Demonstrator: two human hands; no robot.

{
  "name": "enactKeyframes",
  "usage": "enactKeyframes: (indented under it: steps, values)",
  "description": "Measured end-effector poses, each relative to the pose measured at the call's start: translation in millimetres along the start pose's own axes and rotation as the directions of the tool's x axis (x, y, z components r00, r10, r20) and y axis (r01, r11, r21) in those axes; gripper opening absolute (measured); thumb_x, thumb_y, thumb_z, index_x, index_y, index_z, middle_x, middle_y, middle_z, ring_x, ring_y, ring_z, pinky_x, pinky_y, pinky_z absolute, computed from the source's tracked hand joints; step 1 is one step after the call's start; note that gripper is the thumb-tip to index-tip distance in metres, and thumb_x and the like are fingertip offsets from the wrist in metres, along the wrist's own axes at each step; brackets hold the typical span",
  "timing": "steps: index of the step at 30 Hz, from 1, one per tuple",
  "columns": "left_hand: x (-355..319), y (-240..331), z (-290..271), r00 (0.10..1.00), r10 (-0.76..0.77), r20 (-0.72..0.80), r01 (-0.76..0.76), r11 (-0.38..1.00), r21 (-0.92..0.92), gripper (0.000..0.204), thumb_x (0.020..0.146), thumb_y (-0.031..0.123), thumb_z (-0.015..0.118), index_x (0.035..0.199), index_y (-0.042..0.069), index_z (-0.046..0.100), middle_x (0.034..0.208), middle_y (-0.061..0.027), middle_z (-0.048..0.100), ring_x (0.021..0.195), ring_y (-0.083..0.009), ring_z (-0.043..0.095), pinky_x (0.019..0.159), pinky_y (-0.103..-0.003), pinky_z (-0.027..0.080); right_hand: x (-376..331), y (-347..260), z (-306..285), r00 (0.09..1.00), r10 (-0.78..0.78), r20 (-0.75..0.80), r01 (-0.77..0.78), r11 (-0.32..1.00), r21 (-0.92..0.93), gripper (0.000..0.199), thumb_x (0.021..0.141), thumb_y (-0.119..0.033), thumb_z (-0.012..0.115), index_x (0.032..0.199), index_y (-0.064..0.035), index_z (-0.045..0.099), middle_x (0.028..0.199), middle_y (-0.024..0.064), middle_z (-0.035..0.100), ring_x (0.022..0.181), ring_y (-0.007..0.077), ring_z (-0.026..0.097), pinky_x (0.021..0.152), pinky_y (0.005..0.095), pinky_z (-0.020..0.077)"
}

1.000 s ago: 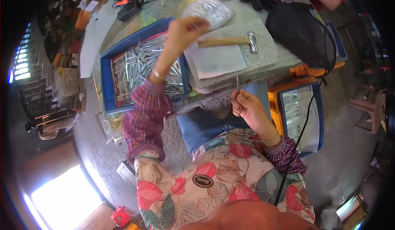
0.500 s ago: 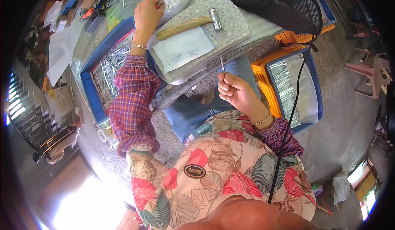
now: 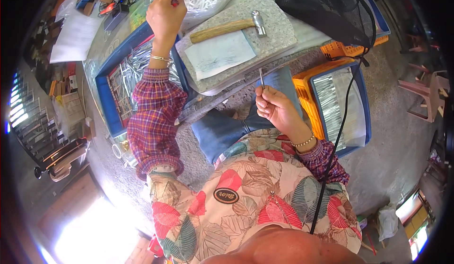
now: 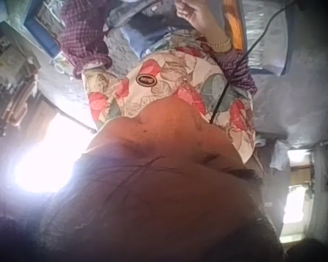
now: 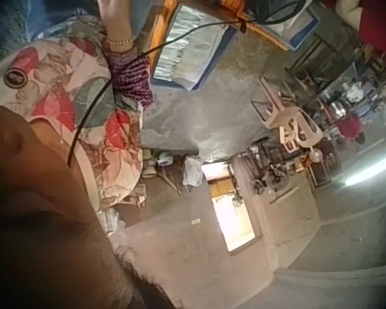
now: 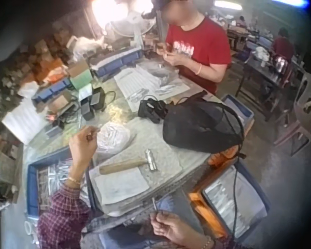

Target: Manually assembling small metal rods into plastic sleeves or tubes at a workbench.

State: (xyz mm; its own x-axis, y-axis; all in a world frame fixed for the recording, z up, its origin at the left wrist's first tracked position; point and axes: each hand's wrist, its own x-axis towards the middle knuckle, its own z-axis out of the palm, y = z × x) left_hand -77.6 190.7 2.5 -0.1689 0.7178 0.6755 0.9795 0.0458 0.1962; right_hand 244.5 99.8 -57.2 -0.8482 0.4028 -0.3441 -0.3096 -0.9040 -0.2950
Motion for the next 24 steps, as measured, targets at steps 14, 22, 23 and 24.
enactKeyframes:
  steps: [14, 22, 23, 24]
  values:
    - [-100.7, 104.1, -108.9, 0.699, -0.35, 0.623, 0.712, 0.425, -0.559, 0.008, 0.077, 0.001, 0.064, 0.082, 0.005, 0.067, 0.064, 0.0078, 0.056, 0.052, 0.0021, 0.035, 0.046, -0.016, 0.025, 3.2, 1.0, 31.8, 0.982, -0.121, -0.146, 0.057, 0.923, -0.381, 0.026, 0.092, -0.02, 0.051, 0.107, 0.0009, 0.055, 0.089, 0.0075, 0.061, 0.063, 0.0078, 0.05, 0.057, 0.0203, 0.0395]
    - [-130.7, 119.0, -100.6, 0.703, -0.314, 0.638, 0.711, 0.336, -0.618, 0.012, 0.078, -0.001, 0.064, 0.089, 0.003, 0.066, 0.074, 0.0067, 0.058, 0.059, 0.0022, 0.039, 0.05, -0.015, 0.029, 1.8, 8.5, 27.6, 0.986, -0.018, -0.164, -0.048, 0.919, -0.392, 0.022, 0.09, -0.015, 0.054, 0.106, 0.0004, 0.055, 0.084, 0.0067, 0.061, 0.059, 0.0049, 0.045, 0.053, 0.0175, 0.0353]
    - [-134.1, 119.2, -99.8, 0.702, -0.325, 0.634, 0.712, 0.334, -0.618, 0.012, 0.078, -0.001, 0.064, 0.089, 0.003, 0.066, 0.074, 0.0067, 0.058, 0.059, 0.0022, 0.039, 0.05, -0.015, 0.029, 1.2, 10.7, 27.0, 0.985, -0.024, -0.168, -0.042, 0.925, -0.377, 0.022, 0.089, -0.014, 0.054, 0.107, 0.0002, 0.055, 0.084, 0.0066, 0.06, 0.057, 0.0044, 0.043, 0.052, 0.0172, 0.0338]
    - [-136.4, 120.9, -98.1, 0.693, -0.332, 0.64, 0.719, 0.246, -0.65, 0.014, 0.078, -0.001, 0.064, 0.092, 0.003, 0.065, 0.076, 0.006, 0.059, 0.06, 0.0021, 0.04, 0.051, -0.015, 0.031, 2.3, 12.1, 27.3, 0.986, -0.021, -0.164, -0.041, 0.93, -0.364, 0.022, 0.089, -0.013, 0.055, 0.107, -0.0001, 0.055, 0.083, 0.0064, 0.059, 0.056, 0.0038, 0.041, 0.051, 0.0169, 0.0323]
